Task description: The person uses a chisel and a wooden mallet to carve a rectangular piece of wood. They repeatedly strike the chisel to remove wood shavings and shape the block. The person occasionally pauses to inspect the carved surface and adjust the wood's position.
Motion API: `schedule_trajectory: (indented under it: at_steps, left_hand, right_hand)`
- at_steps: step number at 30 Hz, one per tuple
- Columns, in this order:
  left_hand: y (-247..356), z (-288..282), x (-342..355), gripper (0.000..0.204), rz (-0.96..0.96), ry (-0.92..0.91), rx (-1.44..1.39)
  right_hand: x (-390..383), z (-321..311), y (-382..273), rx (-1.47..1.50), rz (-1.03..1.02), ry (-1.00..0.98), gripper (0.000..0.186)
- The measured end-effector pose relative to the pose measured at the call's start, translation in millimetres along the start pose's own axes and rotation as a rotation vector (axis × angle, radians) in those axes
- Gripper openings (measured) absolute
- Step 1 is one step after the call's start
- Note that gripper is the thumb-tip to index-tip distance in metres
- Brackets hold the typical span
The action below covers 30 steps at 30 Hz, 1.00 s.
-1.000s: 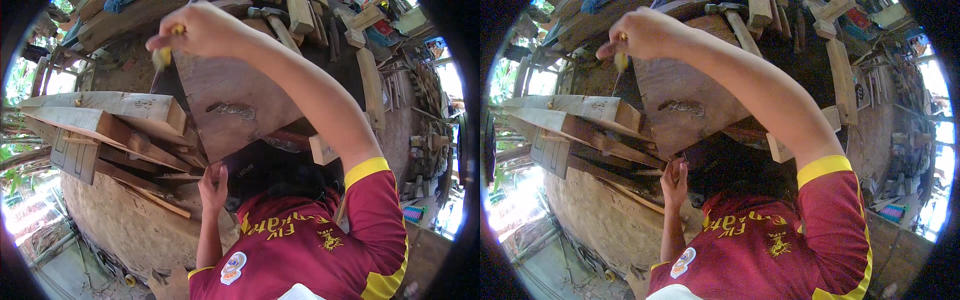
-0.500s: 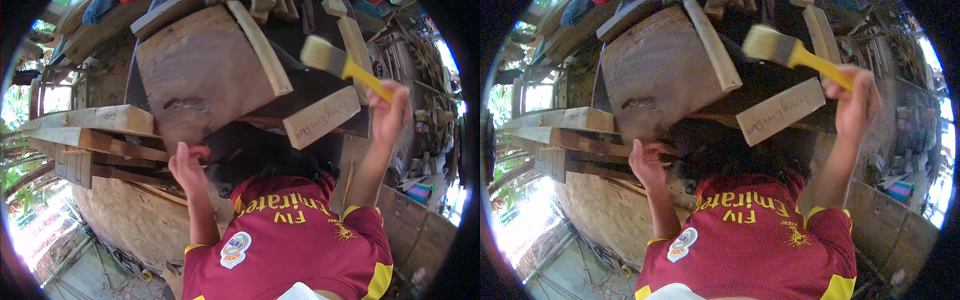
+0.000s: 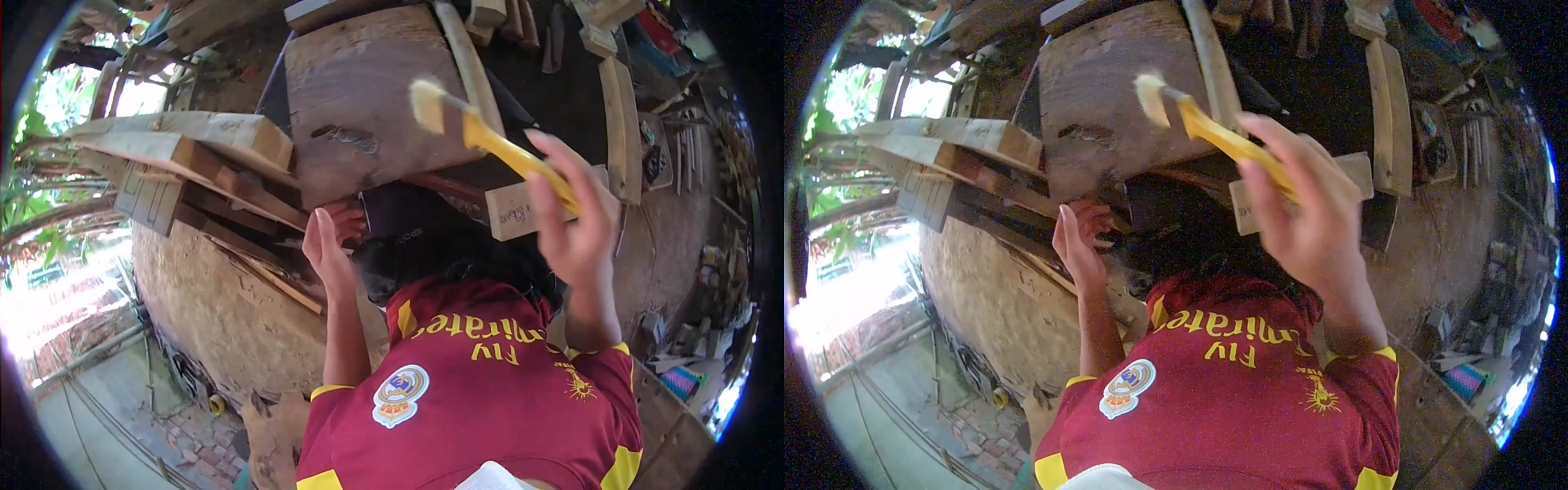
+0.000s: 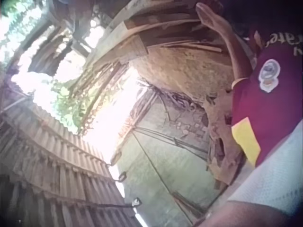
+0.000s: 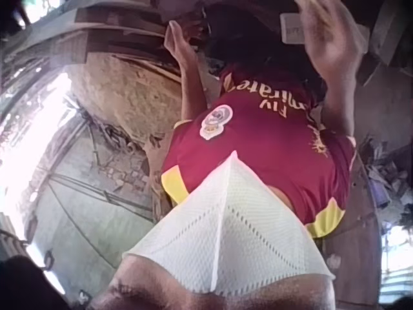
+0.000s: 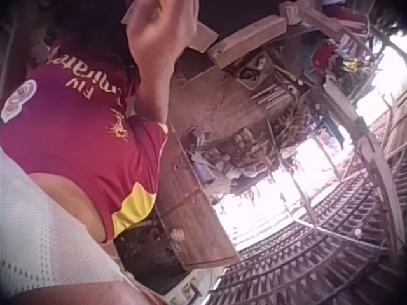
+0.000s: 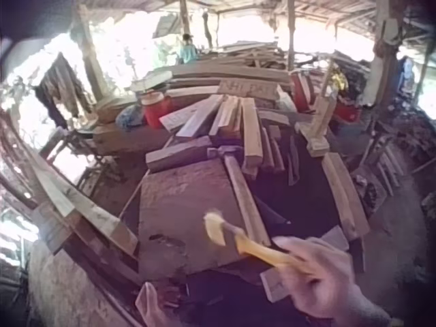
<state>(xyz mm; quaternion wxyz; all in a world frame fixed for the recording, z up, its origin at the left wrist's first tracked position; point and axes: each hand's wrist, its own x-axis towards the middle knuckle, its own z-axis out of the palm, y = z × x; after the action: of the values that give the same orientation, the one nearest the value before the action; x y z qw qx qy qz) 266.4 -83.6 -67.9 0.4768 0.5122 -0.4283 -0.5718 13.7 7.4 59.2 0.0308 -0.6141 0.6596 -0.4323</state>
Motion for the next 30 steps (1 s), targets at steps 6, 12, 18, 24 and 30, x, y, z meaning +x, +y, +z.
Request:
schedule_trajectory:
  at_steps: [6, 12, 18, 24, 30]
  left_hand:
    - [5.7, -35.4, -25.1, 0.043, 0.422, 0.388, 0.366]
    - [71.9, -74.2, -36.0, 0.064, 1.098, 0.729, 0.276]
    - [72.2, -41.1, -30.1, 0.075, 0.985, 0.18, -0.152]
    - [55.4, 2.9, -24.2, 0.059, 0.52, -0.14, -0.189]
    - [59.1, 79.3, -39.2, 0.011, 0.26, -0.942, 0.59]
  right_hand:
    - [14.1, 63.8, -50.1, -0.078, -0.467, -0.425, 0.028]
    - [21.1, 81.5, -55.3, -0.111, -0.264, -0.201, 0.027]
    - [6.5, 82.6, -54.6, 0.361, -0.335, -0.366, 0.028]
    - [-10.7, 17.9, 3.6, 0.227, -0.078, 0.106, 0.04]
    - [-38.1, -45.3, 88.0, -0.219, 0.101, 0.37, 0.029]
